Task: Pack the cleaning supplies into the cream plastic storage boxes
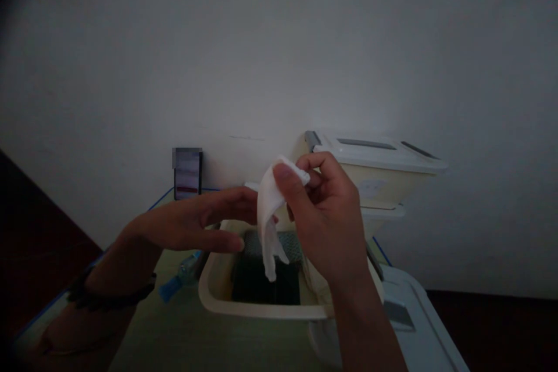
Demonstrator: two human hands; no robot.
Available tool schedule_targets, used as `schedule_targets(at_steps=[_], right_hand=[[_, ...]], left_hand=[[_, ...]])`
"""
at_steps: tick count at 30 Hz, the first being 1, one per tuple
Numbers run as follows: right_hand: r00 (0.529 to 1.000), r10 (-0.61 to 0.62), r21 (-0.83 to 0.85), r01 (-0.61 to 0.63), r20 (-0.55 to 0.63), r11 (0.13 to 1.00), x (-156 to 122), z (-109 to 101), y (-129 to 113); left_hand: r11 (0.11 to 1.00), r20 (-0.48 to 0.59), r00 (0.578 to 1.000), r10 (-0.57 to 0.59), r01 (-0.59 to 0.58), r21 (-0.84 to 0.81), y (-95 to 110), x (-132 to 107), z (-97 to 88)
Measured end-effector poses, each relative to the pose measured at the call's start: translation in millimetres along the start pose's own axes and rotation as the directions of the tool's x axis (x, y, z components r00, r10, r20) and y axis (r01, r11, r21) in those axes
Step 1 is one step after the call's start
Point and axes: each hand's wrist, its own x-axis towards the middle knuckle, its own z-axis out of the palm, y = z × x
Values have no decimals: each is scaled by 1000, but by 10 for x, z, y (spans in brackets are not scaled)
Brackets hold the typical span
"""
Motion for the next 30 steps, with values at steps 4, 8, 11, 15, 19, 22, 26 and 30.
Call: schedule_targets(at_steps=[4, 8, 11, 15, 19, 22, 26, 30], right_hand=[[1000, -18, -29, 19, 22, 999, -8, 24, -8], [999, -40, -11, 40, 8, 999, 18, -9, 12], [994, -96, -38, 94, -55, 995, 48, -45, 37], [985, -140, -86, 131, -98, 988, 69, -61, 73], [986, -144, -121, 134, -79, 984, 48, -34, 78], [989, -134, -132, 125, -68, 983, 31, -22, 64], [988, -129, -141, 116, -84, 983, 36, -30, 54], [987, -141, -141, 129, -81, 982, 45, -45, 60]], left_hand=[[989, -105, 991, -80, 65, -136, 0, 96, 122], [979, -168, 968, -184, 166, -115, -15, 122, 123], [974, -157, 968, -194, 172, -145, -8, 106, 95], [977, -123, 974, -188, 172, -126, 22, 81, 92], [987, -194, 972, -132, 147, 63, 62, 74, 143], [965, -272, 961, -56, 122, 234, 99, 65, 194], [944, -252, 966, -49, 127, 305, 133, 48, 220], [955, -219, 973, -70, 129, 268, 117, 50, 179]])
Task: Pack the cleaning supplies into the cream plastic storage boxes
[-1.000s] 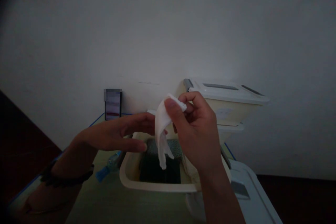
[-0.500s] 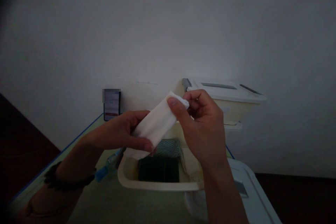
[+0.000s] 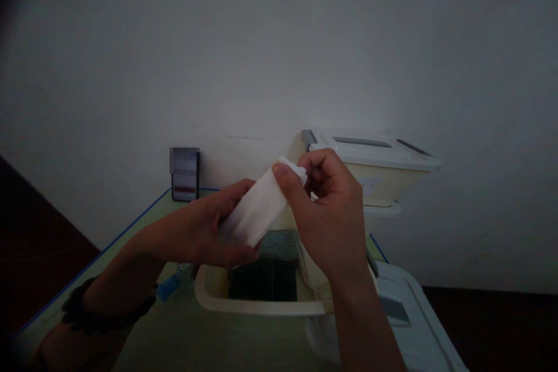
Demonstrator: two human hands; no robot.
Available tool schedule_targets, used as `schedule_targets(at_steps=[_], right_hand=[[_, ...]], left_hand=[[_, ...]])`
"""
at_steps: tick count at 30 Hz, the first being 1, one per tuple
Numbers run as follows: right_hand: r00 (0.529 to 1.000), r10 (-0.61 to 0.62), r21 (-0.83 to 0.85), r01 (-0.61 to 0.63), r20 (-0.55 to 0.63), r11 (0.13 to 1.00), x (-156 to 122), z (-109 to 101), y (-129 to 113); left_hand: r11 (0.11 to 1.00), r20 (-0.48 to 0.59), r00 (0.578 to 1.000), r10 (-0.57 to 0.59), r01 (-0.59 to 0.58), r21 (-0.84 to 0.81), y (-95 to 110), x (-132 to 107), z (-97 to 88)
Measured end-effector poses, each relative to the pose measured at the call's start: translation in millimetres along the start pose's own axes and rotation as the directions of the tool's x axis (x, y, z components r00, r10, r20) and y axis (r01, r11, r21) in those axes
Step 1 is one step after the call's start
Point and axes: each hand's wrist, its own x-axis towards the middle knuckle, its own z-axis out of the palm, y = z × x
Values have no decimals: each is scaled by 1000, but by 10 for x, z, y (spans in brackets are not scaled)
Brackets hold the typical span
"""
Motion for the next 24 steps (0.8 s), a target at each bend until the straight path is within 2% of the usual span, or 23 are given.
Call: schedule_targets(at_steps=[4, 8, 15, 24], right_hand=[[1000, -26, 13, 26, -15, 1000, 3, -15, 19], [1000, -18, 5, 18, -10, 1000, 10, -16, 31], [1000, 11, 1, -11, 14, 1000, 10, -10, 10], [1000, 24, 6, -24, 2, 1000, 9, -4, 10]], left_hand=[[997, 69, 996, -55, 58, -46, -69, 21, -59], [995, 40, 994, -100, 99, 20, -106, 12, -103], [995, 111, 993, -30, 40, -91, -81, 8, -98], [961, 192, 980, -58, 107, -254, -168, 23, -119]])
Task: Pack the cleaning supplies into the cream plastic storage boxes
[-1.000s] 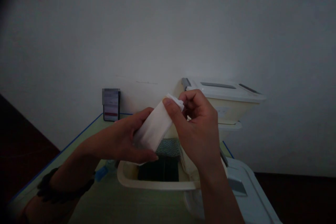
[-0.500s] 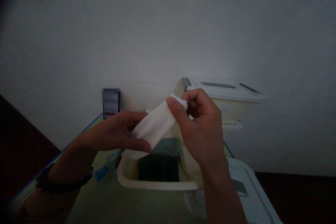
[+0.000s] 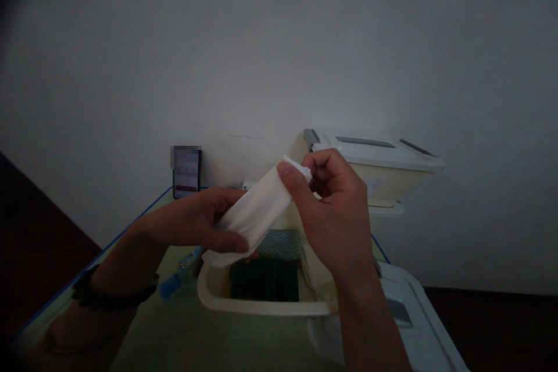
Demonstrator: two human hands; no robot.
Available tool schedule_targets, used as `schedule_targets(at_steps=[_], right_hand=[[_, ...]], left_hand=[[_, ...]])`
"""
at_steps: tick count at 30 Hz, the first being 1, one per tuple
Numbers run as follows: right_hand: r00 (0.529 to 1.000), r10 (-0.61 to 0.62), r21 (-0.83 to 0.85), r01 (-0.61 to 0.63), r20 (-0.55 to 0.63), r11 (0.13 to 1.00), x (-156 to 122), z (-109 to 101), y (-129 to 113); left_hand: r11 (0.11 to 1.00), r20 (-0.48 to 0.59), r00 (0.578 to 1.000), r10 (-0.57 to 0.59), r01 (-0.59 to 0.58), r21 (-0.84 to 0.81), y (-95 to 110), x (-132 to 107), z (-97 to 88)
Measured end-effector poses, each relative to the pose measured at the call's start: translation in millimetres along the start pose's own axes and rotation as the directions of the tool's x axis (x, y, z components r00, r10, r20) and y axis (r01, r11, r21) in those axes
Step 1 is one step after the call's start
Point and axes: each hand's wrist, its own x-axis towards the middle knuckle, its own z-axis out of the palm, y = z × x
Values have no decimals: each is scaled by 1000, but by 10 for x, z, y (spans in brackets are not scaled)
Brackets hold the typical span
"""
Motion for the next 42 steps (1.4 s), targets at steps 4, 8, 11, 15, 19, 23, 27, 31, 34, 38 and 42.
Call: schedule_targets(at_steps=[4, 8, 11, 15, 19, 23, 27, 31, 34, 38, 42], right_hand=[[1000, 6, 22, -6, -9, 1000, 13, -12, 10], [999, 5, 54, -3, -38, 999, 28, -7, 18], [997, -17, 72, 22, -74, 997, 26, 9, 26], [998, -21, 91, 26, -61, 996, 13, 25, 2], [995, -51, 109, 41, 87, 993, 2, 14, -18], [960, -84, 56, 72, 267, 996, -11, -8, 42], [966, -87, -51, 103, 242, 993, -12, -8, 76], [991, -127, -85, 130, 40, 988, -1, -4, 30], [988, -156, -69, 156, 13, 985, -7, -10, 4], [945, -236, -128, 269, 228, 954, -38, -28, -9], [890, -289, -199, 373, 352, 906, -51, -33, -37]], left_hand=[[994, 6, 999, -31, 32, -104, -41, 5, -27], [976, 22, 996, -86, 88, -198, -58, 8, -20], [946, 41, 990, -132, 138, -292, -61, 19, -10], [927, 24, 985, -170, 168, -335, -54, 28, -6], [931, -31, 983, -181, 161, -328, -48, 38, 8], [944, -134, 973, -189, 143, -296, -55, 73, 36], [960, -172, 968, -184, 139, -244, -56, 99, 51], [955, -111, 982, -151, 116, -272, -69, 105, 57], [941, -118, 976, -183, 139, -309, -98, 122, 70], [931, -188, 965, -181, 107, -349, -121, 159, 86], [890, -210, 969, -131, 21, -456, -125, 178, 58]])
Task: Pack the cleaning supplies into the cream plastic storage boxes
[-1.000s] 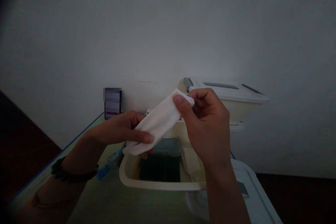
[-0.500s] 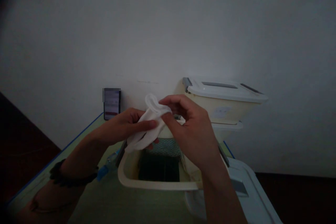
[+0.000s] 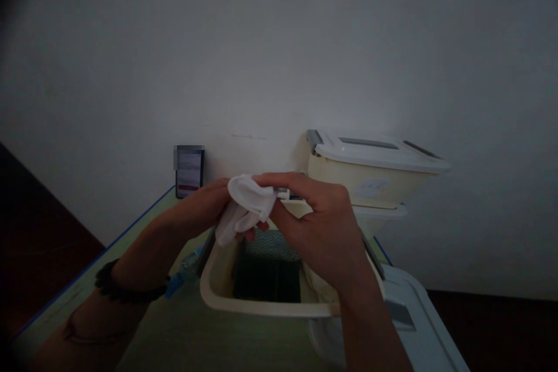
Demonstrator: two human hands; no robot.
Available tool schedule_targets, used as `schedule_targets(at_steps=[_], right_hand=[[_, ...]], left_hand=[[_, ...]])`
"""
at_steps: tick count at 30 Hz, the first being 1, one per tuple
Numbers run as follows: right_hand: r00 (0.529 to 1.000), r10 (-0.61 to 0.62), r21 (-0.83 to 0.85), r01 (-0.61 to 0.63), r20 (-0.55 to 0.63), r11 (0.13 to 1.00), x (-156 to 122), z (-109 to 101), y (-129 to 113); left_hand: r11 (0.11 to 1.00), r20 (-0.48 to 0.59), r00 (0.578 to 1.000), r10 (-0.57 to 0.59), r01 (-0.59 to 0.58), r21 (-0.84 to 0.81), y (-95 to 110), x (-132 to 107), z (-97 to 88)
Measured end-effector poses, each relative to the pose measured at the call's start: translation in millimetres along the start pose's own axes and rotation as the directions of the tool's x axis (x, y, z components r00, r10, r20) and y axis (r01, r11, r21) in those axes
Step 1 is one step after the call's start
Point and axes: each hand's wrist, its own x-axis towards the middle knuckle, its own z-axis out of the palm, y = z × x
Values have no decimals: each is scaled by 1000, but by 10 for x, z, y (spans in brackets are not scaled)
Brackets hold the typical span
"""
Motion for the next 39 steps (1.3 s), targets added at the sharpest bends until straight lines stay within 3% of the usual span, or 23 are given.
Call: schedule_targets(at_steps=[4, 10, 15, 20, 28, 30, 32, 35, 37, 39], right_hand=[[999, -32, -83, 33, 18, 996, 12, 13, 3], [972, -182, -187, 209, 149, 960, 9, 79, 63], [952, -221, -222, 267, 212, 938, 7, 73, 83], [937, -224, -192, 280, 267, 941, 8, 73, 56], [910, -229, -199, 309, 346, 930, -18, 106, 21], [898, -208, -191, 299, 387, 935, -26, 108, 19], [890, -181, -182, 278, 418, 943, -30, 98, 23], [891, -168, -114, 236, 422, 965, -22, 59, 30], [916, -155, -32, 179, 369, 983, -10, 25, 28], [967, -97, -12, 103, 237, 995, 4, 0, 24]], left_hand=[[987, 81, 996, -30, 42, -153, 10, 9, -35], [994, -117, 993, -33, 20, -103, 1, 6, -10], [965, -53, 995, -87, 71, -251, -6, 46, -18], [970, -350, 932, -100, 13, -243, 38, 45, 22], [967, -456, 889, -28, -92, -239, 87, 37, 94], [944, -412, 911, -34, -106, -313, 104, 51, 99], [918, -295, 955, -42, -79, -388, 108, 66, 86], [931, -212, 976, 37, -111, -348, 72, 72, 37], [950, -227, 968, 106, -166, -265, 33, 59, 2], [962, -182, 974, 133, -171, -214, 4, 32, -16]])
